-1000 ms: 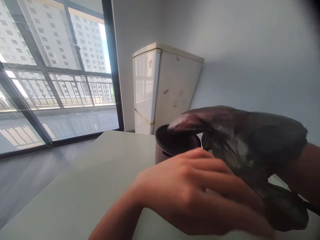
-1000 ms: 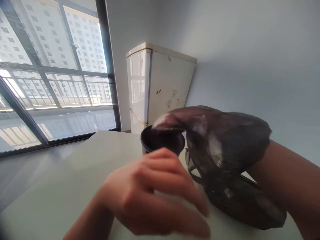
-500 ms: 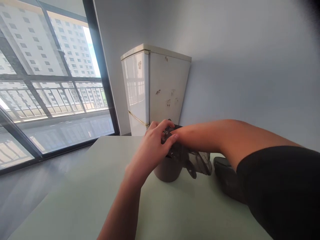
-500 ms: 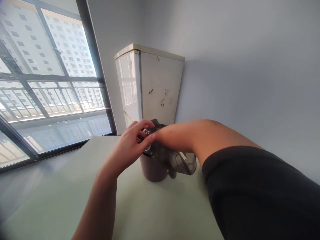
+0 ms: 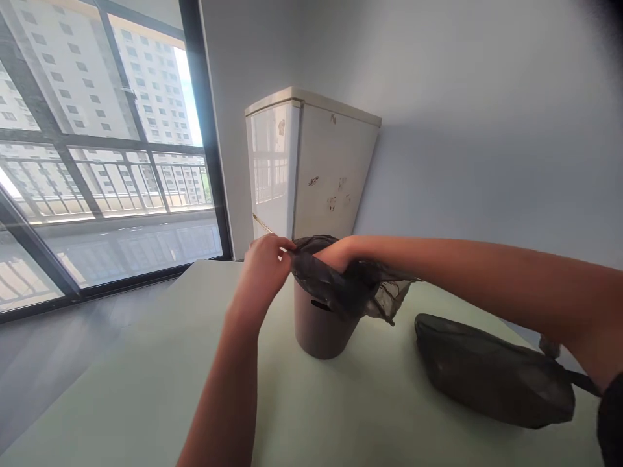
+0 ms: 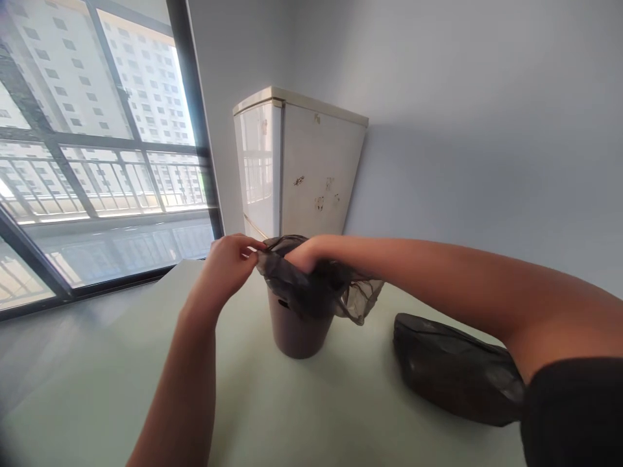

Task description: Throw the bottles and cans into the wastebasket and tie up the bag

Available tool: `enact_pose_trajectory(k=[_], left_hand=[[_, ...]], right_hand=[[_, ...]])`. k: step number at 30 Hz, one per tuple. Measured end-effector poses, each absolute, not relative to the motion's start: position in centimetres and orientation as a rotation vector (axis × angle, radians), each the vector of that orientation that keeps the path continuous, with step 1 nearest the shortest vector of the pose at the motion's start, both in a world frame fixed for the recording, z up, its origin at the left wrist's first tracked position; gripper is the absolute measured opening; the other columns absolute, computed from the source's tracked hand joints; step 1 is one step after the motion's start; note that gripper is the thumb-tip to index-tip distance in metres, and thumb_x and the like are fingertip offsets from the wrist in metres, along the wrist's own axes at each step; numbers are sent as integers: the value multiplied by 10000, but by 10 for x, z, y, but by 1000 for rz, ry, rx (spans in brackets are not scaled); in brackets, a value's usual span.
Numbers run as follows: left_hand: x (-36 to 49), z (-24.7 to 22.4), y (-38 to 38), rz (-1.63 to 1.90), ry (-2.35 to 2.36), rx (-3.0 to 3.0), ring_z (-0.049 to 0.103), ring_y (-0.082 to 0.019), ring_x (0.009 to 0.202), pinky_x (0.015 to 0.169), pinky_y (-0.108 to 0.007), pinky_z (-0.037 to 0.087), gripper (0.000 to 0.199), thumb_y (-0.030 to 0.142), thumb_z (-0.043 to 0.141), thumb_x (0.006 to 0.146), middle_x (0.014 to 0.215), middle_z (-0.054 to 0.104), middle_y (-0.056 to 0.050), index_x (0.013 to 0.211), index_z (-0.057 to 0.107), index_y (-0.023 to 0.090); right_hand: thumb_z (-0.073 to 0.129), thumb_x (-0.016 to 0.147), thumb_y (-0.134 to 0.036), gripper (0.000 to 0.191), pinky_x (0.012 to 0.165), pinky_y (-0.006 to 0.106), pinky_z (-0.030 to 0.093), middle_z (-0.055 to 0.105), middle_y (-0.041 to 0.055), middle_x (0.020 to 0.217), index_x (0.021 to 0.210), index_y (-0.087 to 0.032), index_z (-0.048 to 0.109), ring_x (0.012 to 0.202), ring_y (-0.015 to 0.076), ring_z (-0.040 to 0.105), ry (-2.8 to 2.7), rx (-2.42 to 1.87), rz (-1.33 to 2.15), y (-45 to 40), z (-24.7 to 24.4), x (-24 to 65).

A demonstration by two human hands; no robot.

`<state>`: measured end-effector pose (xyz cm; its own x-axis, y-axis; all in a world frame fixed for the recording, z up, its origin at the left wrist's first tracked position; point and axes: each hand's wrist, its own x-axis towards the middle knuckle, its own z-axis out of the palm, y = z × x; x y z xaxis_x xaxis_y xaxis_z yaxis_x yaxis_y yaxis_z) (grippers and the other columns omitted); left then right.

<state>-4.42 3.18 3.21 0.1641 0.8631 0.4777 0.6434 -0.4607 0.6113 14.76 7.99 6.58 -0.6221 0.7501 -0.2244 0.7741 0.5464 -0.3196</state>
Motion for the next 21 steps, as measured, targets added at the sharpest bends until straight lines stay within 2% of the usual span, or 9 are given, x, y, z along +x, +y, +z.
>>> enact_pose_trajectory(k=[3, 5, 7, 11, 13, 16, 18, 21], left_hand=[[-55, 29, 45, 1110, 1641, 2095, 688, -272, 963, 895, -406, 560, 383, 63, 543, 794, 950, 774, -77, 1001, 826, 217], [-56, 24, 55, 1064, 1696, 2067, 690, -268, 958, 886, -397, 556, 396, 64, 545, 794, 997, 779, -84, 1032, 823, 214], [-54, 17, 65, 1004, 1706, 2082, 692, -262, 977, 881, -377, 551, 404, 63, 550, 794, 1063, 781, -88, 1057, 820, 209], [-49, 3, 78, 819, 1755, 2194, 689, -279, 1042, 892, -361, 533, 381, 47, 572, 777, 1079, 779, -111, 1025, 820, 198], [-48, -2, 78, 690, 1747, 2241, 692, -279, 1004, 841, -350, 529, 326, 40, 591, 764, 1012, 774, -123, 946, 813, 195], [-47, -7, 74, 447, 1655, 2335, 681, -250, 859, 708, -315, 505, 210, 41, 602, 758, 874, 741, -113, 775, 750, 188], [-47, -8, 70, 282, 1596, 2398, 657, -224, 766, 650, -299, 482, 155, 62, 613, 755, 821, 713, -93, 716, 698, 186], [-50, -7, 64, 150, 1509, 2461, 665, -227, 791, 674, -308, 499, 92, 129, 637, 777, 877, 717, -74, 760, 691, 201]], right_hand=[[696, 894, -208, 95, 825, 336, 539, 749, 46, 947, 958, -177, 758, 859, 214, 681, 2713, 1288, -434, 88, 82, 163], [646, 862, -163, 200, 827, 317, 511, 774, 48, 1008, 1003, -213, 779, 892, 222, 688, 2804, 1342, -285, 96, 88, 176], [642, 848, -185, 273, 868, 308, 503, 779, 47, 1110, 1078, -235, 781, 974, 233, 696, 2846, 1436, -298, 106, 87, 187], [673, 895, -368, 258, 966, 313, 506, 764, 62, 1212, 1082, -225, 780, 1110, 257, 682, 2727, 1574, -580, 129, 69, 201], [595, 957, -547, 399, 914, 323, 550, 780, 80, 1154, 1064, -209, 779, 1035, 250, 711, 2621, 1617, -754, 135, 58, 208], [467, 938, -790, 687, 805, 362, 601, 795, 118, 1027, 1086, -187, 762, 877, 260, 736, 2285, 1828, -1311, 132, 41, 223], [425, 904, -859, 773, 760, 386, 612, 792, 135, 968, 1079, -181, 752, 830, 279, 734, 2061, 1945, -1618, 126, 31, 235], [406, 918, -850, 762, 725, 374, 608, 786, 148, 929, 986, -175, 752, 821, 283, 729, 2120, 2131, -1578, 114, 25, 255]])
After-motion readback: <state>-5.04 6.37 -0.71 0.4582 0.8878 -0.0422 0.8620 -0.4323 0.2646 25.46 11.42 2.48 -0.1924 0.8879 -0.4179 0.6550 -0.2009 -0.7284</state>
